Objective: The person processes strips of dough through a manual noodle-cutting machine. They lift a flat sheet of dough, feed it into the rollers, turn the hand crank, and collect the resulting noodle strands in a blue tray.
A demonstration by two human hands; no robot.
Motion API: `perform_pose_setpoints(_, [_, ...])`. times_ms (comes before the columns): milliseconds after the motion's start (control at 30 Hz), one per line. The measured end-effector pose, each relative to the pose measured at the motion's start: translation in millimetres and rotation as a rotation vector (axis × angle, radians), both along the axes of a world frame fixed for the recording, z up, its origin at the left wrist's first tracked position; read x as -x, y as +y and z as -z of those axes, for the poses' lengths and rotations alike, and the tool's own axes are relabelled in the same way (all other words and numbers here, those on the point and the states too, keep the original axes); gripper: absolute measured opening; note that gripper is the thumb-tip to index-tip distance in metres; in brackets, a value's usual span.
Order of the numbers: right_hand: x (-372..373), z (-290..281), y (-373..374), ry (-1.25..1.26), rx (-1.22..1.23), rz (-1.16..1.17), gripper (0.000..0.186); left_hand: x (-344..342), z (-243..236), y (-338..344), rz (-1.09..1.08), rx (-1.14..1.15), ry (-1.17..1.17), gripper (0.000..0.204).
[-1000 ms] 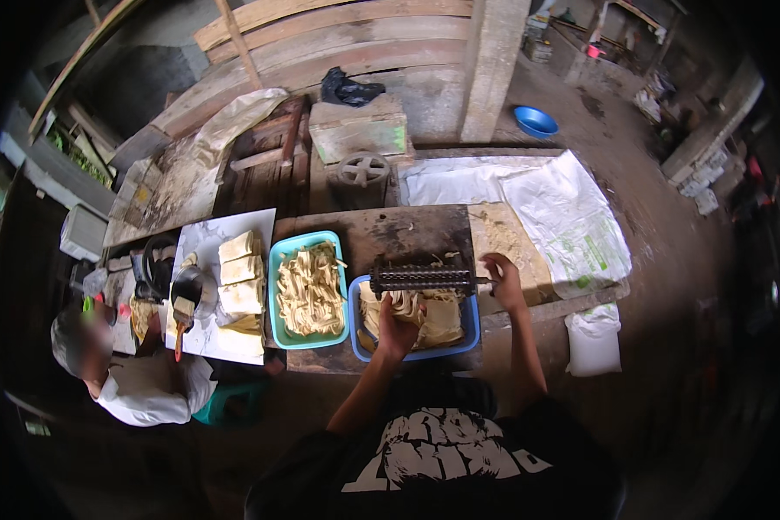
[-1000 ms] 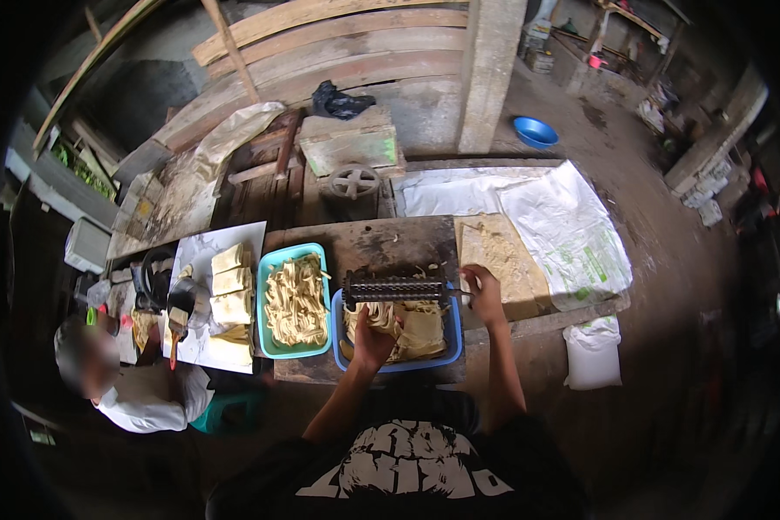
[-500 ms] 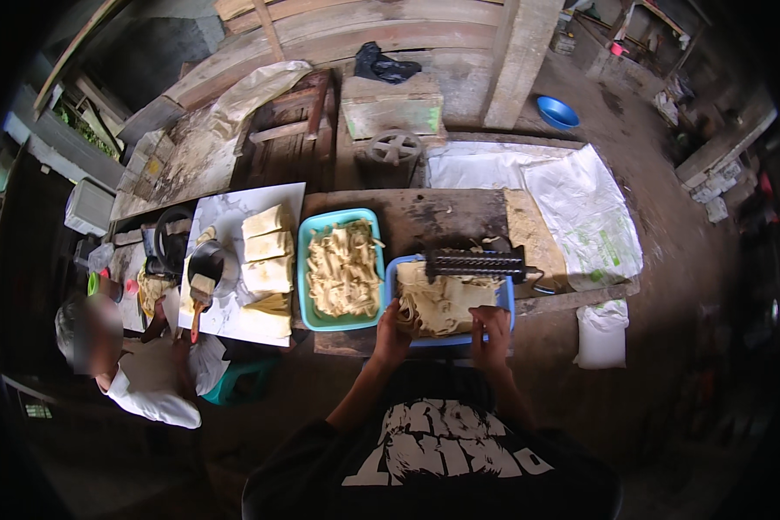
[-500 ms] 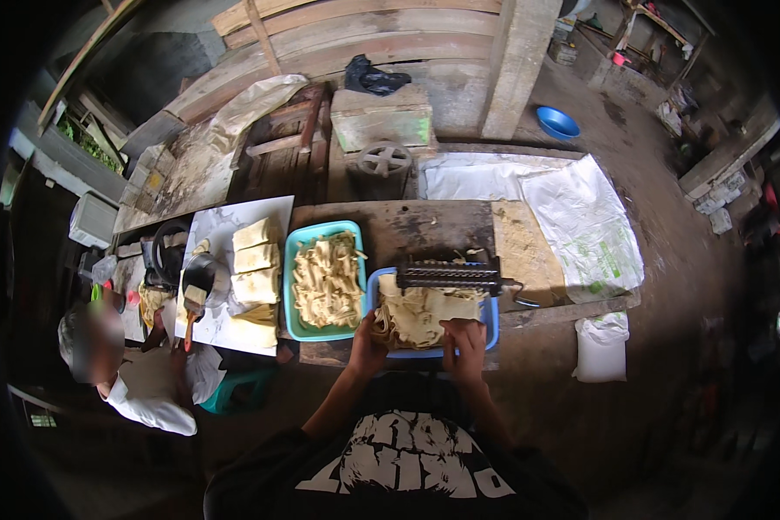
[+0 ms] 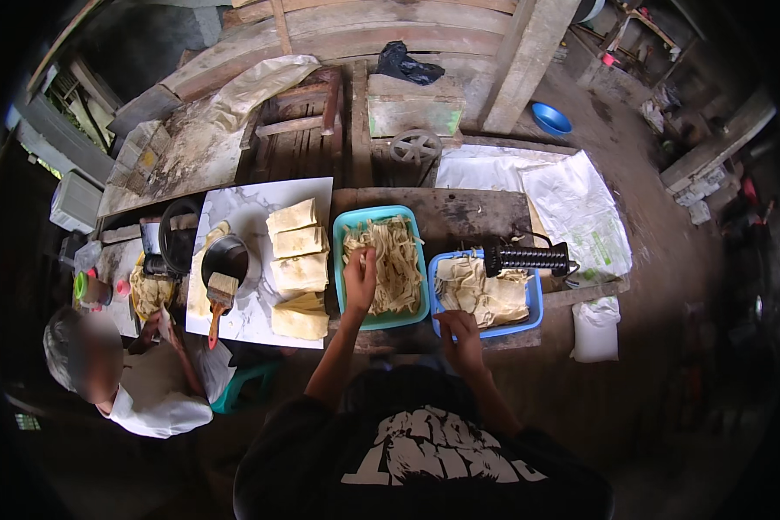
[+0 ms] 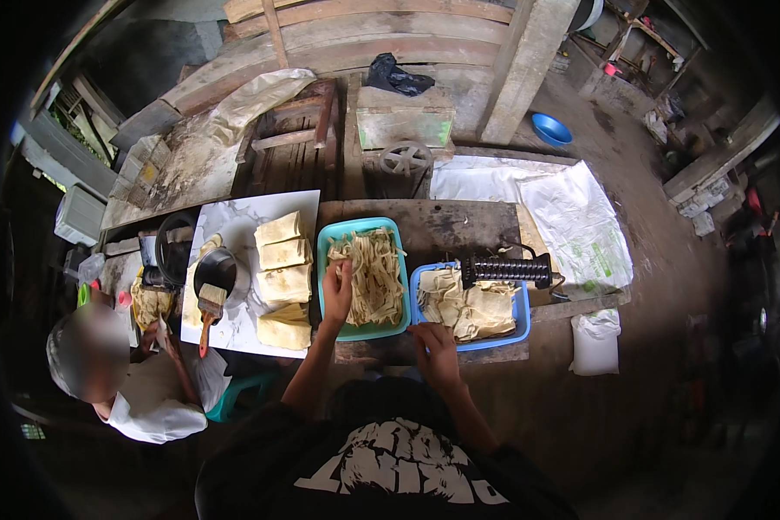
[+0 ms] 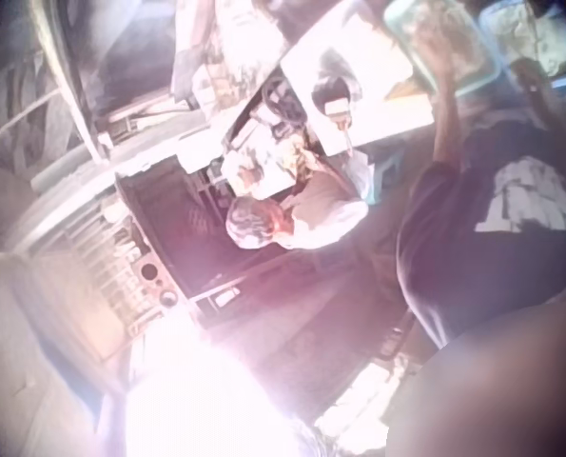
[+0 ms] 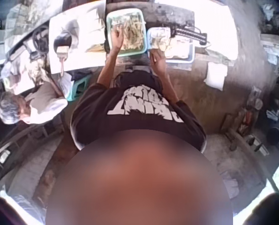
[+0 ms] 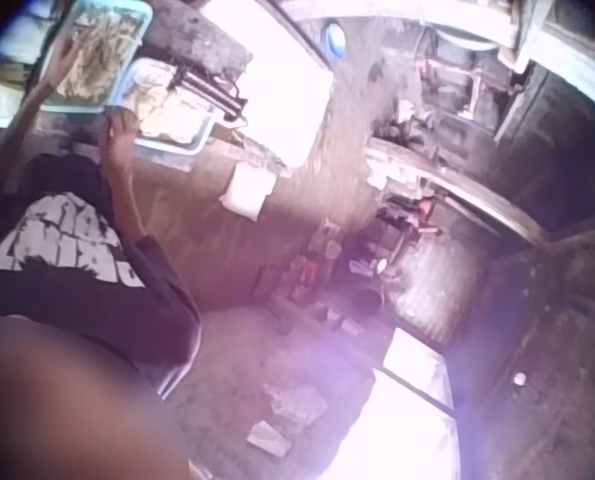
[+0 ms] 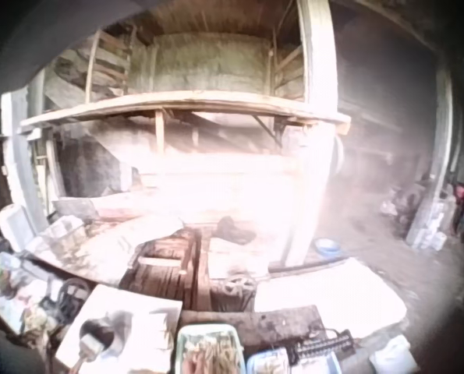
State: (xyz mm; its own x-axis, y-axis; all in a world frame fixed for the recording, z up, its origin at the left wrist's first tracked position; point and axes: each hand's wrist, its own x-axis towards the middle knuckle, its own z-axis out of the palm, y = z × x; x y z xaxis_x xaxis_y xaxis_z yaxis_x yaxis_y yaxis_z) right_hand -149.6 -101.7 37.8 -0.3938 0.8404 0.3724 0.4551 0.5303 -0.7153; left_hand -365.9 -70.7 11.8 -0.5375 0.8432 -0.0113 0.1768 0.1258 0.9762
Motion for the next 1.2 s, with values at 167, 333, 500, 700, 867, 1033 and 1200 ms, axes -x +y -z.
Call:
perform_pose_setpoints(167, [31, 18, -26, -0.007, 0.059, 0.044, 0.018, 25, 54, -57, 0.224, -0.313, 0.376, 0.007])
perform_pose_setpoints(333, [54, 33, -41, -0.002, 0.111, 0.021, 0.018, 44, 52, -80, 0.337, -0.21, 0.389, 0.015])
perform_pose_setpoints(500, [68, 39, -50, -0.056, 0.107, -0.016, 0.017, 59, 58, -89, 0.254, -0.238, 0.354, 0.025])
perform_pose_setpoints(700, [57, 41, -48, -0.073, 0.146, -0.004, 0.016, 40, 55, -101, 0.199, -0.065, 0.461, 0.032])
perform_pose_setpoints(867, [20, 40, -28, -0.073, 0.122, 0.112, 0.017, 5, 28, -93, 0.153, 0.006, 0.666, 0.025])
perform_pose_setpoints(1033, [-52, 48, 12, -0.134, 0.181, 0.339, 0.02, -62, 22, -62, 0.329, -0.075, 0.439, 0.023])
perform_pose_setpoints(1200, [-141, 53, 69, -0.315, 0.144, 0.459, 0.028, -166, 5, -12, 0.709, -0.08, 0.252, 0.021])
